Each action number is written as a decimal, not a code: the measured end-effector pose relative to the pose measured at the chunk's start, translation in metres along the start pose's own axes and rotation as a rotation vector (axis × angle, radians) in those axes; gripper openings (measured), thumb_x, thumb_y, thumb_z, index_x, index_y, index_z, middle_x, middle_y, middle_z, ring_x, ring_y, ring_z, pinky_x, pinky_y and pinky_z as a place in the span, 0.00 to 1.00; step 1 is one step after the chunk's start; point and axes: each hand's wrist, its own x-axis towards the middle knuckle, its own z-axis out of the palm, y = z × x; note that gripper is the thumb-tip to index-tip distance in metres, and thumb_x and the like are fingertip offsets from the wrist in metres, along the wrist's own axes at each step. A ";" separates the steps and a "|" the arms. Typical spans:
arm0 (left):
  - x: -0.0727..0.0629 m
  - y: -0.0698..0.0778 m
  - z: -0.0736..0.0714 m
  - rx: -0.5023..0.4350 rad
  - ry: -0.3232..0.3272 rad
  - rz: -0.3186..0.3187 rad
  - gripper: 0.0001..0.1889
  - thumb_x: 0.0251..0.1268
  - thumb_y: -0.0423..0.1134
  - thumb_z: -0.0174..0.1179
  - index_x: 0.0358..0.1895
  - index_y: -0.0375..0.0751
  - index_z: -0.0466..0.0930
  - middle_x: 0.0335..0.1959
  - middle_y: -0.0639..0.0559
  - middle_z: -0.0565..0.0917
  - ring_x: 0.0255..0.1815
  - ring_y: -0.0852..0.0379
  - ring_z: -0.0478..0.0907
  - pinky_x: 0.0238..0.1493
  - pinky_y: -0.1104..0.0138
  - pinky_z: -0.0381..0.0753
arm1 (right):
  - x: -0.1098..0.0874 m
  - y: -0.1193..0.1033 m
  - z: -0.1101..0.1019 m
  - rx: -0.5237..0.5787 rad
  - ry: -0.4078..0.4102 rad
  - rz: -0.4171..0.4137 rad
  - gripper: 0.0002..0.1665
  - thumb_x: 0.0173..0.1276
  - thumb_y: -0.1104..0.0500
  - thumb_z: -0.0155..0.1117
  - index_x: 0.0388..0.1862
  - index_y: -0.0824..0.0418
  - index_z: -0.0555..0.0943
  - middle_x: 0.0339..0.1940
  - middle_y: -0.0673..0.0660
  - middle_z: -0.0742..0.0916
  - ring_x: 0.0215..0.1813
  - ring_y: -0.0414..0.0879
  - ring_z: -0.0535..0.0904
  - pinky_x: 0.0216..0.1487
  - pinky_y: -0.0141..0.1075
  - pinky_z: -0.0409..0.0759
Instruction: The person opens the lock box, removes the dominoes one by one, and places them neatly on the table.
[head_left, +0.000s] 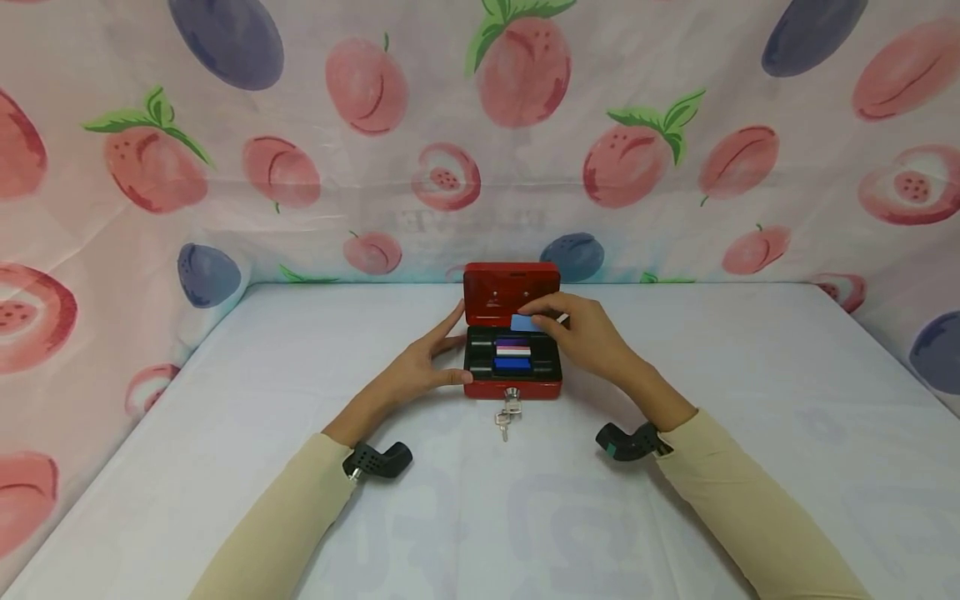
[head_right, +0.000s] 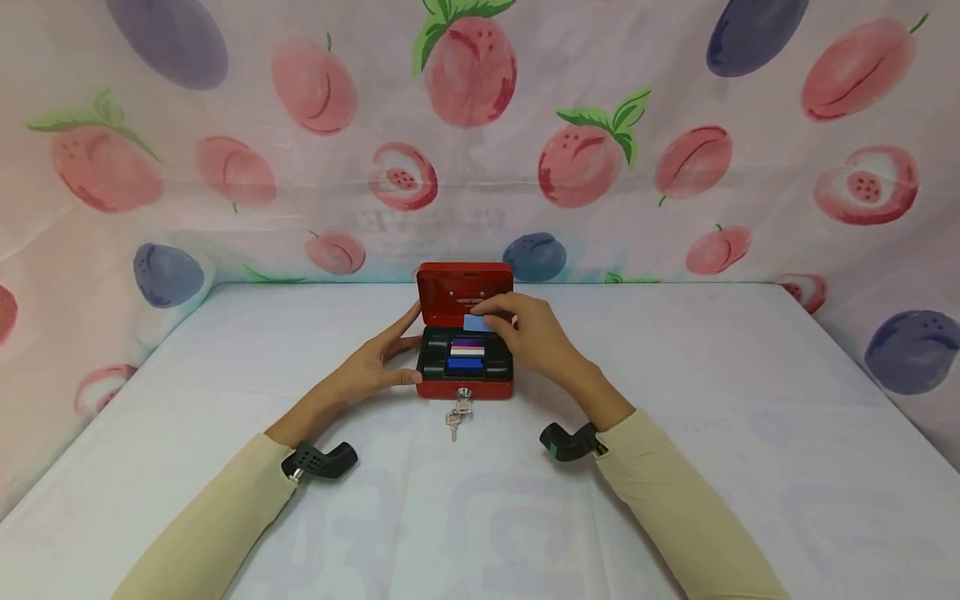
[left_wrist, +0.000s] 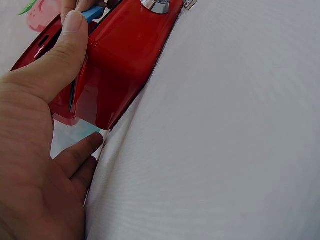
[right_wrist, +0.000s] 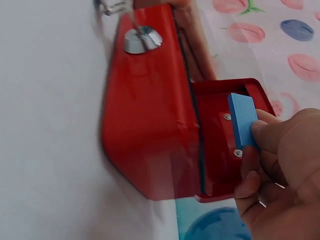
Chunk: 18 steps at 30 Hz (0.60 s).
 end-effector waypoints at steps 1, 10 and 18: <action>0.000 0.000 0.000 0.001 -0.001 0.002 0.54 0.55 0.42 0.71 0.75 0.74 0.40 0.70 0.42 0.65 0.70 0.49 0.63 0.69 0.46 0.53 | 0.000 0.000 -0.002 -0.002 0.006 -0.001 0.14 0.70 0.62 0.60 0.52 0.55 0.83 0.47 0.52 0.85 0.44 0.46 0.77 0.43 0.41 0.79; 0.001 -0.001 0.000 -0.001 0.000 0.017 0.53 0.55 0.42 0.71 0.75 0.72 0.41 0.70 0.43 0.65 0.70 0.48 0.62 0.69 0.45 0.52 | 0.000 0.002 -0.017 0.018 0.018 0.023 0.14 0.72 0.57 0.59 0.53 0.53 0.83 0.51 0.52 0.84 0.45 0.47 0.76 0.45 0.43 0.77; 0.000 0.000 -0.001 0.002 0.003 0.007 0.53 0.54 0.43 0.71 0.75 0.74 0.41 0.69 0.43 0.66 0.69 0.50 0.63 0.69 0.47 0.52 | -0.002 0.007 -0.025 0.006 0.023 0.020 0.14 0.72 0.55 0.58 0.53 0.53 0.83 0.50 0.52 0.83 0.44 0.47 0.75 0.44 0.43 0.76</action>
